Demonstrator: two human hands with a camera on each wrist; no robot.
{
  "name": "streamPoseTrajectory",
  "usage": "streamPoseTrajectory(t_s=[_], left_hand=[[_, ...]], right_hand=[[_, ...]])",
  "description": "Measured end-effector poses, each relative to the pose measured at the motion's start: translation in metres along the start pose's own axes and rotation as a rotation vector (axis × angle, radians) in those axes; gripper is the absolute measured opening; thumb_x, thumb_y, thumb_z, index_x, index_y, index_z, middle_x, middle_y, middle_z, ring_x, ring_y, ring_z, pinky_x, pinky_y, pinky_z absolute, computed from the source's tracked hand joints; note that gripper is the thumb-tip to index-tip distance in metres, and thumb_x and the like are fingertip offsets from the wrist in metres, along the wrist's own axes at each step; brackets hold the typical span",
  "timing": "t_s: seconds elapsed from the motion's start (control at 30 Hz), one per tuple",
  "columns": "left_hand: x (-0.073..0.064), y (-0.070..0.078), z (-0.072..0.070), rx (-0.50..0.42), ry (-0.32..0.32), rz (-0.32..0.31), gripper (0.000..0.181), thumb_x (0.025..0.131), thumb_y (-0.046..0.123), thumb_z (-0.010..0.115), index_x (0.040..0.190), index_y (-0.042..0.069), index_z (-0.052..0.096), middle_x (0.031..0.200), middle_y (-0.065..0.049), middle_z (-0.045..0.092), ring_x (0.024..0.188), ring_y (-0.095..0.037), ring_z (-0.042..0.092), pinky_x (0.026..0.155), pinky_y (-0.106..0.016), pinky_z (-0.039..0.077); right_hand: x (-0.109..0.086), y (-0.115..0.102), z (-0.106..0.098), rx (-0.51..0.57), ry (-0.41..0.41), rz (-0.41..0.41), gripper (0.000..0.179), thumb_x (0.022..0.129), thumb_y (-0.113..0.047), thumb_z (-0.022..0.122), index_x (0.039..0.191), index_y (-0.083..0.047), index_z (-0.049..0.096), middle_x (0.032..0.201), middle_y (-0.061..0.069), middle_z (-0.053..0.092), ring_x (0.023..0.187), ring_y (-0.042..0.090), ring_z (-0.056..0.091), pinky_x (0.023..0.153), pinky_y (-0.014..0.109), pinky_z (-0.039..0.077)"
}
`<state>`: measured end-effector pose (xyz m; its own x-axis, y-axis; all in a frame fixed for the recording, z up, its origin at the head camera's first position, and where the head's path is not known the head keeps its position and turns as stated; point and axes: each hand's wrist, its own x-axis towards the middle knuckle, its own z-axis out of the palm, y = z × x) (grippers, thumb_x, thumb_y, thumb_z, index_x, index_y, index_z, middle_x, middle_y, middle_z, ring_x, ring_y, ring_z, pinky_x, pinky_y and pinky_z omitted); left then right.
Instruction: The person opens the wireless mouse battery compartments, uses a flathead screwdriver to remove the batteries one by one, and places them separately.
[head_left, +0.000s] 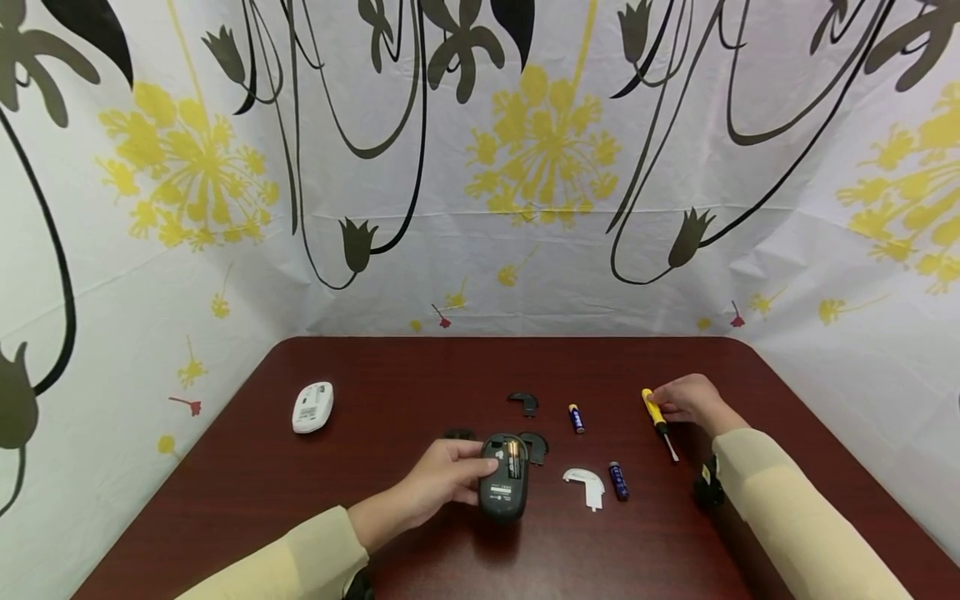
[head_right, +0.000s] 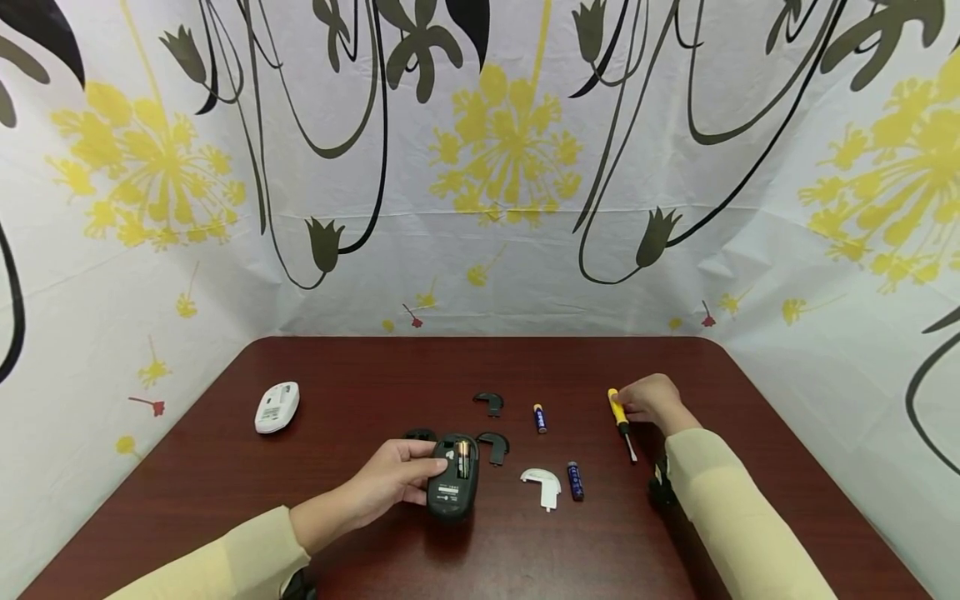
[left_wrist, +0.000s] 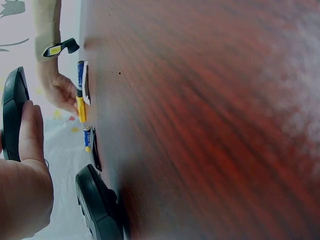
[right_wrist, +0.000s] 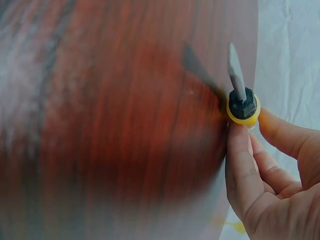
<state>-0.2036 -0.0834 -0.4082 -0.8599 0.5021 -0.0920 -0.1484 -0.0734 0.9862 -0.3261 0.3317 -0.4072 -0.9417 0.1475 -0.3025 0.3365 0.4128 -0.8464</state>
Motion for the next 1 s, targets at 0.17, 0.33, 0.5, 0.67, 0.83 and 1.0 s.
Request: streamPoseTrajectory(t_s=[0.17, 0.33, 0.5, 0.67, 0.83, 1.0], left_hand=[[0.001, 0.000, 0.000, -0.003, 0.001, -0.001, 0.043, 0.093, 0.013, 0.063, 0.128, -0.010, 0.055, 0.105, -0.022, 0.068, 0.089, -0.027, 0.069, 0.074, -0.039, 0.058], [0.000, 0.000, 0.001, -0.008, -0.004, -0.004, 0.043, 0.094, 0.013, 0.063, 0.129, -0.011, 0.054, 0.107, -0.022, 0.068, 0.090, -0.028, 0.069, 0.075, -0.040, 0.058], [0.000, 0.001, 0.001, -0.012, -0.008, -0.003, 0.044, 0.094, 0.013, 0.063, 0.130, -0.011, 0.054, 0.108, -0.022, 0.067, 0.091, -0.028, 0.069, 0.075, -0.040, 0.058], [0.000, 0.001, 0.001, -0.011, -0.010, -0.002, 0.044, 0.095, 0.013, 0.063, 0.130, -0.010, 0.054, 0.108, -0.022, 0.067, 0.090, -0.028, 0.069, 0.075, -0.040, 0.058], [0.000, 0.001, 0.001, -0.010, -0.011, -0.008, 0.044, 0.095, 0.014, 0.062, 0.131, -0.010, 0.053, 0.109, -0.021, 0.067, 0.091, -0.028, 0.069, 0.076, -0.040, 0.057], [0.000, 0.001, 0.002, -0.012, -0.010, -0.012, 0.044, 0.095, 0.014, 0.062, 0.131, -0.010, 0.054, 0.109, -0.021, 0.067, 0.092, -0.028, 0.069, 0.076, -0.040, 0.057]], right_hand=[[0.000, 0.000, -0.001, 0.008, 0.001, -0.001, 0.035, 0.090, -0.004, 0.067, 0.116, 0.018, 0.057, 0.094, 0.013, 0.062, 0.075, 0.018, 0.062, 0.071, 0.036, 0.058], [-0.001, -0.003, -0.004, 0.038, 0.007, -0.001, 0.034, 0.092, -0.003, 0.065, 0.116, 0.019, 0.056, 0.094, 0.016, 0.064, 0.076, 0.021, 0.063, 0.074, 0.040, 0.058], [-0.003, -0.004, -0.009, 0.089, -0.027, -0.056, 0.033, 0.095, -0.002, 0.061, 0.118, 0.020, 0.055, 0.090, 0.009, 0.068, 0.076, 0.018, 0.064, 0.074, 0.039, 0.058], [-0.004, -0.003, -0.014, 0.137, -0.105, -0.124, 0.042, 0.096, -0.009, 0.061, 0.127, 0.018, 0.050, 0.098, 0.008, 0.070, 0.084, 0.017, 0.067, 0.077, 0.036, 0.057], [-0.010, -0.006, -0.010, 0.134, -0.170, -0.176, 0.051, 0.096, -0.017, 0.064, 0.134, 0.014, 0.047, 0.112, 0.012, 0.067, 0.095, 0.020, 0.067, 0.084, 0.037, 0.055], [-0.016, -0.014, -0.001, 0.118, -0.226, -0.238, 0.053, 0.096, -0.021, 0.063, 0.135, 0.011, 0.047, 0.122, 0.016, 0.061, 0.107, 0.025, 0.063, 0.091, 0.041, 0.051]])
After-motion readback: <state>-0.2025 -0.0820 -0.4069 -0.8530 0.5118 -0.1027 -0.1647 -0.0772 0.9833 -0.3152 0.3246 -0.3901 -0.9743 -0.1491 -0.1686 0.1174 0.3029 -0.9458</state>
